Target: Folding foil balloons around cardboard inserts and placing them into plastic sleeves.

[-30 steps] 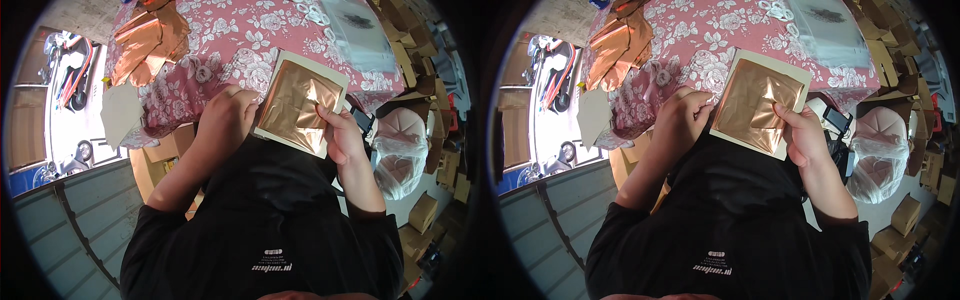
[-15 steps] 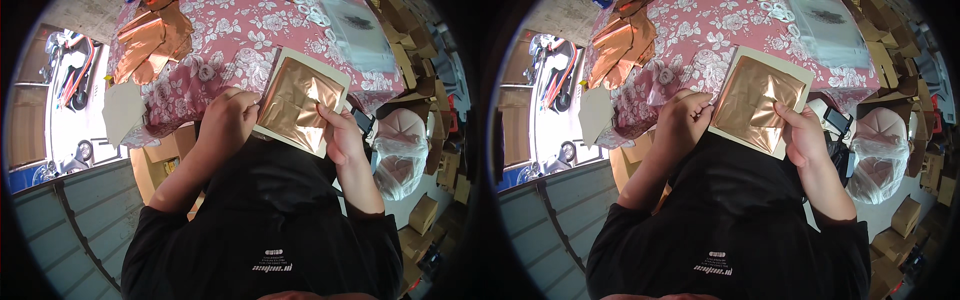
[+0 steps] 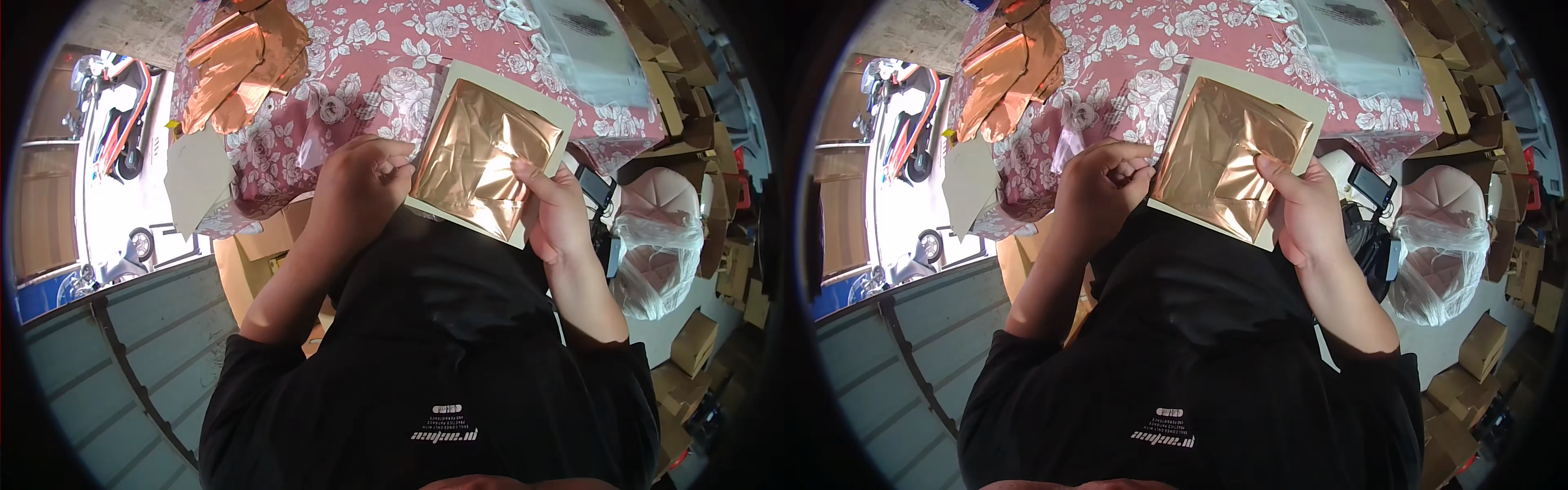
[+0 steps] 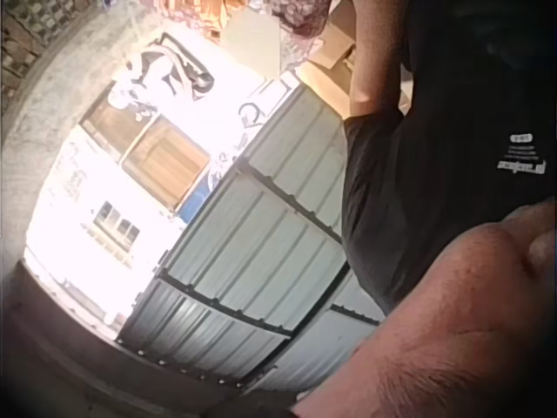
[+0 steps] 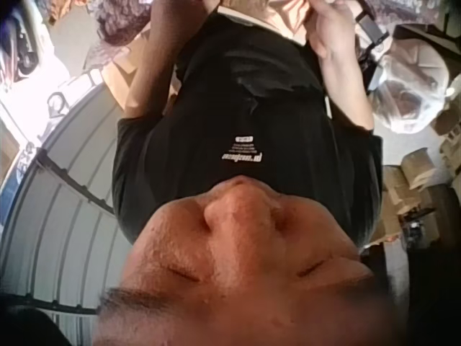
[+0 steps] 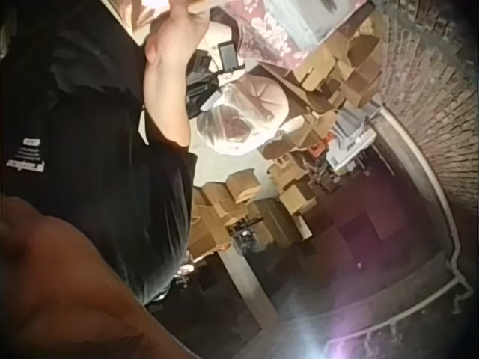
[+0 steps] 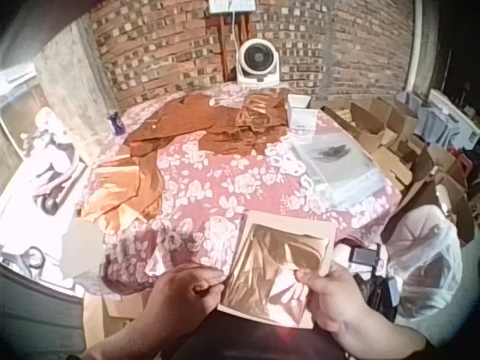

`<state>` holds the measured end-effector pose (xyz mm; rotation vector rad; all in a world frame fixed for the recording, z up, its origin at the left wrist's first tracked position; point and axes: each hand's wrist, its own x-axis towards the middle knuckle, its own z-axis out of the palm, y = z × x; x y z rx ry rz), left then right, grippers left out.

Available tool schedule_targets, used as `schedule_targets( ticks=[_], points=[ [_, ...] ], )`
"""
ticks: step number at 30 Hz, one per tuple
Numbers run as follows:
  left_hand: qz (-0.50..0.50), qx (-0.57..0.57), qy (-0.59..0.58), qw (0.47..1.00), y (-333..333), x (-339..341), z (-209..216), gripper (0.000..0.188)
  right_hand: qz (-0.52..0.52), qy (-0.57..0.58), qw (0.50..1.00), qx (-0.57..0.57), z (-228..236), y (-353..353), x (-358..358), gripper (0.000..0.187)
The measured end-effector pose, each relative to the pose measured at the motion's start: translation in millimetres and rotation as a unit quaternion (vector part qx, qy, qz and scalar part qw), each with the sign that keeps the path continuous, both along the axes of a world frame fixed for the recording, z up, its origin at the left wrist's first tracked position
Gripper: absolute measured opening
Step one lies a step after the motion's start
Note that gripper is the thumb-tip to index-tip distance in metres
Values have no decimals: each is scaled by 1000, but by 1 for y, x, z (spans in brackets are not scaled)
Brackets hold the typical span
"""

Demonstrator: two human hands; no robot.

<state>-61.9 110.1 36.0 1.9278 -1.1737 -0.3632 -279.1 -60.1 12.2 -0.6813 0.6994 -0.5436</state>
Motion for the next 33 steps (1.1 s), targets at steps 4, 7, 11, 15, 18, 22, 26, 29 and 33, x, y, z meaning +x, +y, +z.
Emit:
schedule_targets(
  ticks=[4,7,11,15,18,22,26,29,33],
  points=[
    [-12,8,-5,1000,2,0,-1,25,-28,3,1000,-11,1,9,5,29],
    [-21,12,-43,999,3,1,0,25,-34,12,999,-25,-2,13,4,27],
    [-11,-15,-26,999,4,0,3,19,-26,-1,998,-58,-4,11,-2,26],
    [1,-19,-72,997,2,0,-1,19,-34,3,998,-49,-7,14,-7,26],
    [-4,-20,-92,996,3,-2,-3,20,-40,7,998,-40,-5,17,-11,26],
    [-16,-44,-132,990,2,-1,-11,22,-68,-4,997,-34,2,21,-12,26],
    [-20,-56,-132,989,2,0,-13,23,-47,8,999,-14,-6,11,-10,28],
    [-27,-59,-143,988,-1,-2,-13,24,-28,9,999,14,-3,10,-11,31],
    [-24,-71,-140,987,-1,-5,-12,24,-13,11,1000,26,-3,11,-13,35]
  ],
)
